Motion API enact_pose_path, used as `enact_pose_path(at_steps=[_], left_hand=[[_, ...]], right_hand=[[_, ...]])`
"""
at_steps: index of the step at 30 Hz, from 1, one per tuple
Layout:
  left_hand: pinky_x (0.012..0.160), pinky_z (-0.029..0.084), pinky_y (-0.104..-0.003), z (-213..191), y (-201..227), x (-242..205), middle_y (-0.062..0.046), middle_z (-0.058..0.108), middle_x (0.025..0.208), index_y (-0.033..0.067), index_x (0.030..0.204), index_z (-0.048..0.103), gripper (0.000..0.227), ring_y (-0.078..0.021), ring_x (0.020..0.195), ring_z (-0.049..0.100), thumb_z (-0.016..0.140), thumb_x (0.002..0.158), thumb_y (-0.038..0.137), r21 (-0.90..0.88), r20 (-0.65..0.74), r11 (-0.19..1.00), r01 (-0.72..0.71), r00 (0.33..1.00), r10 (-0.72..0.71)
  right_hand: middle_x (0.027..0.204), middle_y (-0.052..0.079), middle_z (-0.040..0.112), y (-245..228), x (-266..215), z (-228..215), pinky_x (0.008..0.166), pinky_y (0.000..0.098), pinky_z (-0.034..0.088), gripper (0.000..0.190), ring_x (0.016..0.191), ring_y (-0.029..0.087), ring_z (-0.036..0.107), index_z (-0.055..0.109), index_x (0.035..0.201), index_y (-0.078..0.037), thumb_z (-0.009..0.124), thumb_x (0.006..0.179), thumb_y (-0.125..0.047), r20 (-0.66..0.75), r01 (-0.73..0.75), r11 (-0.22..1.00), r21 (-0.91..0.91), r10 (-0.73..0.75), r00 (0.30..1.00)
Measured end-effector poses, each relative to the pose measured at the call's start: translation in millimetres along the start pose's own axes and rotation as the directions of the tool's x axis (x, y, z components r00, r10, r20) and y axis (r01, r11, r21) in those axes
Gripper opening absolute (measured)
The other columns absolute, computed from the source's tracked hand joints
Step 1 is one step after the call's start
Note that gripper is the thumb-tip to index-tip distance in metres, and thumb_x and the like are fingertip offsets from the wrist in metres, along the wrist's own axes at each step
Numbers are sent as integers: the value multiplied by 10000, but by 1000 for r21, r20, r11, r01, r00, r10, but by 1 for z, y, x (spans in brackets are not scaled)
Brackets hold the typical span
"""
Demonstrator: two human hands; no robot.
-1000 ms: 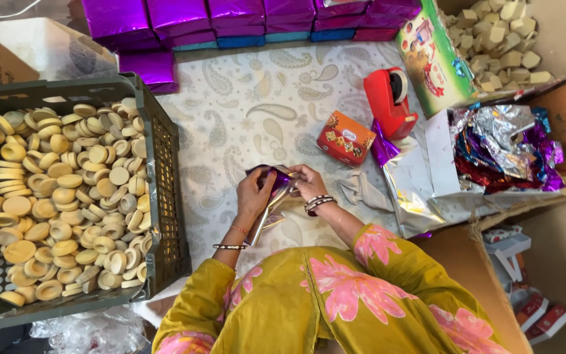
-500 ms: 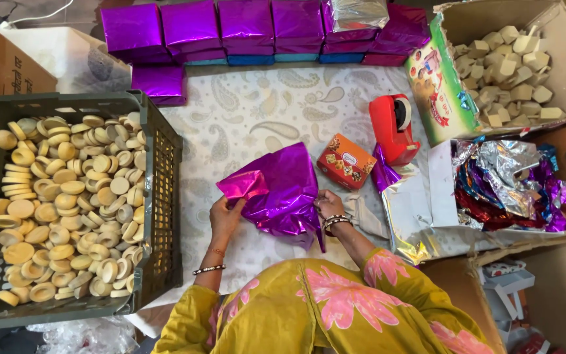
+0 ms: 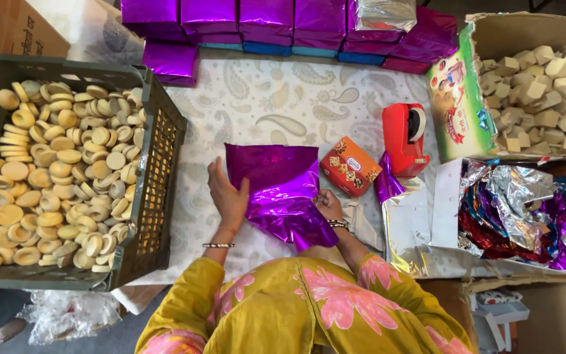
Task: Manually packing small sweets into boxes and wrapping them in decorative foil.
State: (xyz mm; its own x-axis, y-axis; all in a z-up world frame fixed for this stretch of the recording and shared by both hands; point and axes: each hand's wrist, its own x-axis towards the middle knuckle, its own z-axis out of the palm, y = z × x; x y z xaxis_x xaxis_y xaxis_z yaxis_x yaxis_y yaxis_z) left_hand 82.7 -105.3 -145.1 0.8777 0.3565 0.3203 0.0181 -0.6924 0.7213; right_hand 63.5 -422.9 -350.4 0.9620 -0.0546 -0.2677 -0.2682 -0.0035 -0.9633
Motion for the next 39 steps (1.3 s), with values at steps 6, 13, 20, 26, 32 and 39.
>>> enact_pose_path(at_steps=[6, 13, 20, 26, 32, 39], left_hand=[[1221, 335, -513, 23, -11, -53, -229, 535, 1491, 121, 1396, 575, 556, -404, 1470, 415, 744, 904, 313, -48, 296, 945, -325, 898, 324], [1185, 300, -562, 40, -23, -50, -247, 475, 1504, 105, 1355, 627, 615, -424, 1456, 369, 725, 887, 492, -11, 585, 950, -313, 768, 260], [1159, 222, -657, 59, -3, -17, -220, 408, 1551, 173, 1395, 601, 733, -395, 1477, 297, 799, 760, 482, 94, 689, 918, -385, 691, 220], [1151, 268, -638, 83, -13, 7, -163, 493, 1502, 198, 1345, 647, 604, -379, 1460, 358, 797, 789, 380, 31, 677, 912, -409, 680, 282], [1141, 416, -513, 47, -17, -1, -136, 638, 1353, 148, 1266, 696, 395, -375, 1349, 538, 740, 879, 211, -76, 458, 950, -303, 836, 303], [1044, 484, -442, 3, -43, -49, -179, 586, 1380, 90, 1404, 539, 611, -358, 1230, 585, 771, 846, 183, -49, 214, 998, 40, 976, -28]], right_hand=[[931, 61, 720, -34, -12, 8, 732, 255, 555, 337, 815, 113, 679, 572, 1238, 30, 625, 906, 16, 11, 28, 999, -28, -28, 1000], [1040, 87, 729, -137, -47, 30, 801, 265, 564, 375, 902, 133, 707, 554, 1252, -10, 672, 895, -18, 10, 136, 971, -195, -137, 991], [1191, 106, 702, -227, -76, 52, 986, 410, 512, 272, 1154, 292, 650, 670, 1154, -93, 722, 889, -128, 141, 488, 547, -680, -555, 820], [1325, 60, 674, -197, -53, 71, 1104, 413, 477, 327, 1321, 303, 591, 671, 1252, -157, 692, 935, -232, 418, 594, 421, -686, -440, 795], [1559, 93, 428, -198, -35, 84, 1139, 586, 329, 678, 1453, 406, 344, 494, 1474, -239, 720, 868, -442, 558, 573, 261, -777, -135, 819], [1674, 66, 220, -186, -32, 90, 1182, 706, 152, 835, 1545, 401, 152, 412, 1528, -355, 752, 795, -567, 529, 520, 118, -846, 58, 847]])
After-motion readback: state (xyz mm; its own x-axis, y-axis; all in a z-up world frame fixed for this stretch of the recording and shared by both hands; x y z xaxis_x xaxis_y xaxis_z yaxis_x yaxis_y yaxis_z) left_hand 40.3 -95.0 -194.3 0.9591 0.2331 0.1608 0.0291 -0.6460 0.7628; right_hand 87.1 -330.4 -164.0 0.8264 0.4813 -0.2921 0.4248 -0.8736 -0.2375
